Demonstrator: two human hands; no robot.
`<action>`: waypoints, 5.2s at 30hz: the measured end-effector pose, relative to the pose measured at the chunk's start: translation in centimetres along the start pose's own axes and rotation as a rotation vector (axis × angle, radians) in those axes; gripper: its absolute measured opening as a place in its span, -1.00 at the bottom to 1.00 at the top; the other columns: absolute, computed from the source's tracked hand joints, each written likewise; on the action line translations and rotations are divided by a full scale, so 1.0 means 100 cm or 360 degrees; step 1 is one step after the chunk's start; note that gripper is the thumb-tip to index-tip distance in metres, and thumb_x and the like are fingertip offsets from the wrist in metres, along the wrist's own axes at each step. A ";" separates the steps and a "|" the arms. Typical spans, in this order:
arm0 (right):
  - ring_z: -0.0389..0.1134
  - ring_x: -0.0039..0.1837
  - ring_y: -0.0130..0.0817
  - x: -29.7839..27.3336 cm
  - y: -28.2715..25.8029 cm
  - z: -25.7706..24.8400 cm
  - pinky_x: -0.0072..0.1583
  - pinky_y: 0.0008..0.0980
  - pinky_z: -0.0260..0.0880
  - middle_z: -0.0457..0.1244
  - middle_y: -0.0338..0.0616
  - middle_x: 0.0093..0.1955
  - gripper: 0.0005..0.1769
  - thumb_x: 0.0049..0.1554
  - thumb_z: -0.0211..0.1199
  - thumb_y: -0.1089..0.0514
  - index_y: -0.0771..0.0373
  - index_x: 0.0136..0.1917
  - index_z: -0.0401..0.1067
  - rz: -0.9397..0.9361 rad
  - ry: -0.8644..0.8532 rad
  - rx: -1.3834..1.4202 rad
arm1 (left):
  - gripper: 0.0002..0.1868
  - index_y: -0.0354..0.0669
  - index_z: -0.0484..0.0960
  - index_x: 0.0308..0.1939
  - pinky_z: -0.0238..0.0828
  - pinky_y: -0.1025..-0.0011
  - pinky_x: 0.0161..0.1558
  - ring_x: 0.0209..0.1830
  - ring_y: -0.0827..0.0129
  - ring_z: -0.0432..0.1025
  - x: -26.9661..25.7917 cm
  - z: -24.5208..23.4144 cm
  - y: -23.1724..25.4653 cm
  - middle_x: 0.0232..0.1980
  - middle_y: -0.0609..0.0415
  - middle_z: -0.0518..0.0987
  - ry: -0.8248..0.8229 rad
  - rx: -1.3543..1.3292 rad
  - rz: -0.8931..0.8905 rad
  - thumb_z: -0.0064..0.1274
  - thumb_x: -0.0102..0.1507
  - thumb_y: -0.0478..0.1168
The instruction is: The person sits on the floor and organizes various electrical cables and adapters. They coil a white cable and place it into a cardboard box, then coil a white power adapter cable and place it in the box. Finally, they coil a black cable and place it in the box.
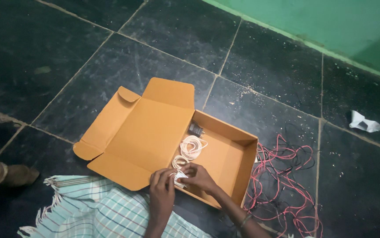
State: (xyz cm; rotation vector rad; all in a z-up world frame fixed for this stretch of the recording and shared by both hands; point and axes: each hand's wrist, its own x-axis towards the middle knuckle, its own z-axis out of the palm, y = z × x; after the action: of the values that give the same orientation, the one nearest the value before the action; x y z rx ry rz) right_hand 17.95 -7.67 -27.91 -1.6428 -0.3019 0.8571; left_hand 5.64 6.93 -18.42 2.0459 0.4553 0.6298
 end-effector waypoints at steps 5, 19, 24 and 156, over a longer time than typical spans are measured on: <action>0.47 0.07 -0.46 -0.003 -0.007 0.003 0.08 -0.45 0.51 0.41 -0.16 0.02 -0.62 -0.04 0.56 0.22 0.30 0.02 0.50 0.0015 -0.0011 -0.0010 | -0.81 -0.13 0.68 -0.07 0.41 0.19 0.04 0.04 0.09 0.47 -0.001 0.000 -0.005 -0.02 0.02 0.60 0.0017 -0.0010 -0.0005 0.05 0.28 -0.36; 0.38 -0.17 -0.45 0.005 0.008 0.004 -0.08 -0.36 0.43 0.38 -0.13 -0.22 -0.59 0.09 0.43 -0.07 0.23 0.09 0.62 0.0041 0.0263 -0.0643 | -0.79 -0.14 0.68 -0.07 0.42 0.19 0.04 0.04 0.11 0.47 -0.003 0.003 -0.007 -0.03 0.01 0.61 0.0008 -0.0022 -0.0021 0.05 0.25 -0.39; 0.47 -0.03 -0.38 0.004 0.015 0.007 0.01 -0.39 0.47 0.37 -0.09 -0.05 -0.58 0.08 0.45 -0.07 0.30 0.04 0.62 -0.0036 0.0320 -0.0622 | -0.79 -0.14 0.68 -0.07 0.42 0.19 0.04 0.04 0.10 0.47 -0.003 0.003 -0.007 -0.03 0.01 0.60 0.0022 -0.0023 0.0000 0.06 0.25 -0.39; 0.38 -0.23 -0.41 -0.203 -0.046 -0.059 -0.12 -0.34 0.51 0.35 -0.10 -0.27 -0.77 0.23 0.30 0.17 0.42 -0.14 0.51 -0.0395 0.1438 0.0668 | -0.84 -0.40 0.76 -0.14 0.56 0.55 -0.14 -0.24 0.55 0.58 -0.041 0.054 0.124 -0.22 0.05 0.76 -0.0715 -0.1013 -0.0403 0.21 0.22 -0.40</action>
State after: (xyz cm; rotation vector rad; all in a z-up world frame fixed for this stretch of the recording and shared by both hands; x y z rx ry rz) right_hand 8.98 -23.33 -15.96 -1.3955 0.2888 -0.0622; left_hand 6.49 -5.21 -11.25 1.4273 0.2021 0.1180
